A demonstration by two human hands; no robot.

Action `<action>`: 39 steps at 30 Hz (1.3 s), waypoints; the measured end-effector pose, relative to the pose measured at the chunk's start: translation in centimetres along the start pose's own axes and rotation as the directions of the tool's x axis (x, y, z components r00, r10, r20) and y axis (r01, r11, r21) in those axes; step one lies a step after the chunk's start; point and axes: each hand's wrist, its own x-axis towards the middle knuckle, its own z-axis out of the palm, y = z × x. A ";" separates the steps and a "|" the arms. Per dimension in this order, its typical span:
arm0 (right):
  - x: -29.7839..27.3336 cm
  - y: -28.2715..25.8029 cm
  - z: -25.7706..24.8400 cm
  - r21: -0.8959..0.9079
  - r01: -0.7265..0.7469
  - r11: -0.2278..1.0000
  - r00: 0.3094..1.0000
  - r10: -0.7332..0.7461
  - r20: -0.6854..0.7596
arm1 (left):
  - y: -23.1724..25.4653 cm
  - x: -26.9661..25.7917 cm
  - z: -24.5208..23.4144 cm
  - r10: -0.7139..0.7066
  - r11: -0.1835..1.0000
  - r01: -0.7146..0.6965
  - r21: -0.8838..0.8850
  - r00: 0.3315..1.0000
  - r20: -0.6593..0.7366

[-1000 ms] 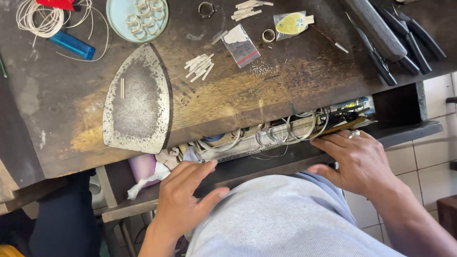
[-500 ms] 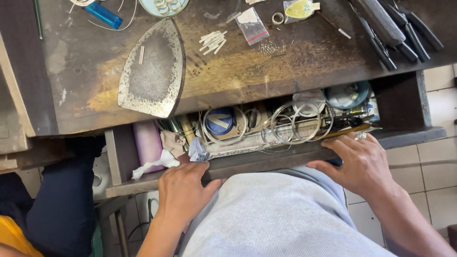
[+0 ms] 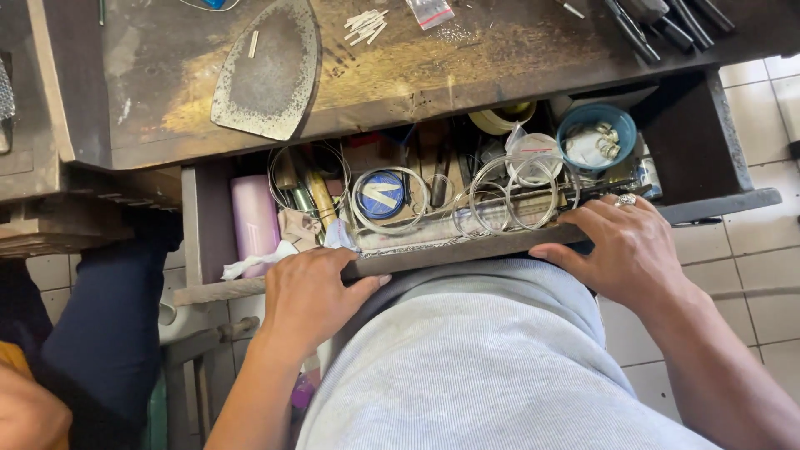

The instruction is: Organizing and sorting small metal rings and wire pieces on a jewelry workbench, including using a scribe for precision and opening a drawer.

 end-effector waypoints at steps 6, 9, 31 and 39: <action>0.3 0.0 -0.3 -0.020 -0.079 0.997 0.989 0.081 0.124 | 0.5 -0.1 -0.8 -0.029 0.999 0.030 -0.018 0.999 0.044; 0.4 0.1 -0.3 -0.019 -0.099 0.995 0.980 0.101 0.169 | 0.4 0.0 -0.7 -0.011 1.000 0.012 -0.024 0.999 0.041; 1.7 0.3 -0.4 -0.132 0.003 0.991 0.952 0.037 0.305 | -0.8 1.6 -0.2 0.085 0.994 -0.083 -0.072 0.996 0.031; 3.0 1.2 0.6 0.021 0.084 0.996 0.986 -0.086 0.140 | -1.8 2.6 1.1 0.285 0.908 -0.399 -0.131 0.814 -0.506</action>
